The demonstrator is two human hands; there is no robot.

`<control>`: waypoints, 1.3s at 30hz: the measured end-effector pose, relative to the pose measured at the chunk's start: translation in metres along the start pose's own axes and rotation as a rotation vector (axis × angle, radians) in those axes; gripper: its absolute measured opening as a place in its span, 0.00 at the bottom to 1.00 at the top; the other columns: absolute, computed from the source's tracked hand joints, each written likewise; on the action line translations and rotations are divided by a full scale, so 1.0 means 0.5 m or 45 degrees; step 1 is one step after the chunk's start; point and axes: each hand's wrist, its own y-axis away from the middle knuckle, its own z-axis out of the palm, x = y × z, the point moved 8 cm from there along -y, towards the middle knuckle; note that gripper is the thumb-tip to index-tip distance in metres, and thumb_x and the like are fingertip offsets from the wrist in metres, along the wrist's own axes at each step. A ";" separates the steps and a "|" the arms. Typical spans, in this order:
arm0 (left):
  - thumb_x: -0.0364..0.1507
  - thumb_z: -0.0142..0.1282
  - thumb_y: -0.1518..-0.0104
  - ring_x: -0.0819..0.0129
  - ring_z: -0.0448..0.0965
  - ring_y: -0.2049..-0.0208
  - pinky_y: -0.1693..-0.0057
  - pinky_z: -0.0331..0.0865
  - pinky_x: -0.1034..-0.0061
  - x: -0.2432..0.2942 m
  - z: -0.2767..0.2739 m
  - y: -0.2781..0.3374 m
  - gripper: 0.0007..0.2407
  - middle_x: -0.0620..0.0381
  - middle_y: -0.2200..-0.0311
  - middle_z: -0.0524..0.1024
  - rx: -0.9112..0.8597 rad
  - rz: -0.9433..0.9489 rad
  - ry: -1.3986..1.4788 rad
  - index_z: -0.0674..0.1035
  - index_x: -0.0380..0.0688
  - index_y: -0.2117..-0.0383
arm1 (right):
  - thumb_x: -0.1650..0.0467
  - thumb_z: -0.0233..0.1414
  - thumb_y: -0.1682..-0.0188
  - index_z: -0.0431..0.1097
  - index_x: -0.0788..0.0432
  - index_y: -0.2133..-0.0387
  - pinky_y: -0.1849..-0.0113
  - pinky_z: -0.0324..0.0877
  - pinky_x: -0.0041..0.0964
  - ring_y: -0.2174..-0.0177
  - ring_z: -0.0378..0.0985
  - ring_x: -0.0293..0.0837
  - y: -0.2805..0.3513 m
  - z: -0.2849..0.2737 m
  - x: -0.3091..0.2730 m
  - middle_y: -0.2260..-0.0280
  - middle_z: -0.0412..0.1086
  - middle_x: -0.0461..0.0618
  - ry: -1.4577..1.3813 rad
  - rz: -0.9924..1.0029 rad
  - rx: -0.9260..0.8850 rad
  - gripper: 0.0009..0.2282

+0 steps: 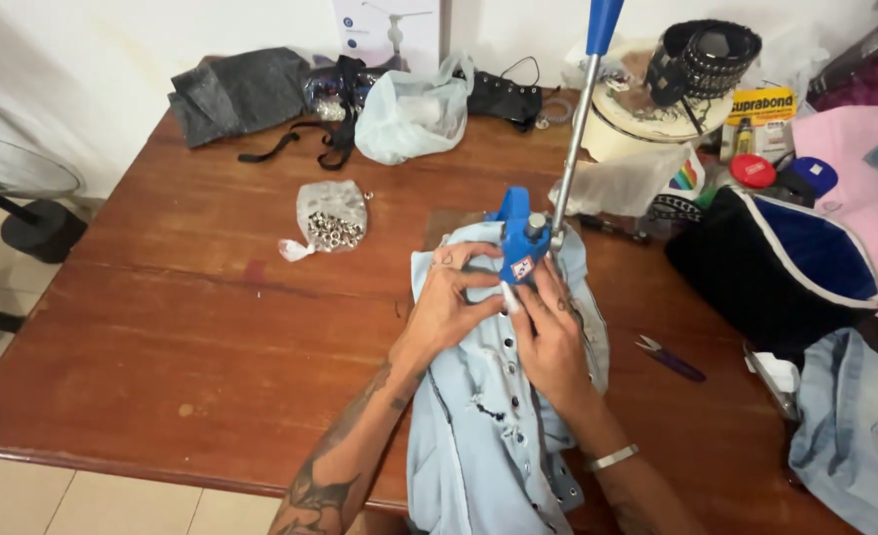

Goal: Attaching metal grommets to denim fabric using a manual press tool on a workbench.

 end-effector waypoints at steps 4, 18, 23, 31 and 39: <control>0.39 0.82 0.41 0.38 0.76 0.28 0.18 0.60 0.39 0.003 -0.006 -0.011 0.12 0.56 0.34 0.86 0.011 0.019 0.008 0.97 0.62 0.51 | 0.71 0.65 0.36 0.86 0.68 0.43 0.29 0.72 0.62 0.27 0.75 0.71 -0.023 -0.009 0.005 0.26 0.74 0.73 -0.042 0.081 0.112 0.13; 0.43 0.87 0.47 0.54 0.76 0.32 0.20 0.61 0.54 -0.049 -0.002 -0.019 0.14 0.62 0.35 0.86 -0.028 -0.115 0.125 0.97 0.66 0.54 | 0.65 0.79 0.50 0.94 0.49 0.55 0.28 0.70 0.62 0.26 0.73 0.70 -0.061 0.002 0.063 0.28 0.78 0.64 -0.272 0.583 -0.012 0.11; 0.38 0.88 0.52 0.47 0.74 0.31 0.19 0.58 0.48 -0.032 -0.019 -0.037 0.20 0.53 0.33 0.84 -0.212 -0.053 0.234 0.97 0.58 0.50 | 0.67 0.78 0.48 0.94 0.52 0.56 0.29 0.71 0.63 0.28 0.76 0.71 -0.049 -0.009 0.063 0.30 0.80 0.65 -0.191 0.458 0.017 0.09; 0.41 0.82 0.41 0.32 0.66 0.24 0.18 0.49 0.28 0.009 -0.030 -0.053 0.22 0.52 0.23 0.74 -0.494 -0.050 0.017 0.93 0.59 0.40 | 0.66 0.77 0.46 0.93 0.52 0.58 0.32 0.75 0.63 0.30 0.77 0.72 -0.053 -0.015 0.062 0.32 0.81 0.66 -0.121 0.365 0.034 0.07; 0.25 0.75 0.36 0.36 0.71 0.19 0.14 0.52 0.38 0.041 -0.104 -0.037 0.23 0.37 0.22 0.77 -0.618 -0.021 0.553 0.89 0.47 0.32 | 0.65 0.78 0.50 0.93 0.54 0.59 0.33 0.76 0.65 0.30 0.78 0.70 -0.055 -0.009 0.062 0.34 0.81 0.66 -0.130 0.492 -0.013 0.10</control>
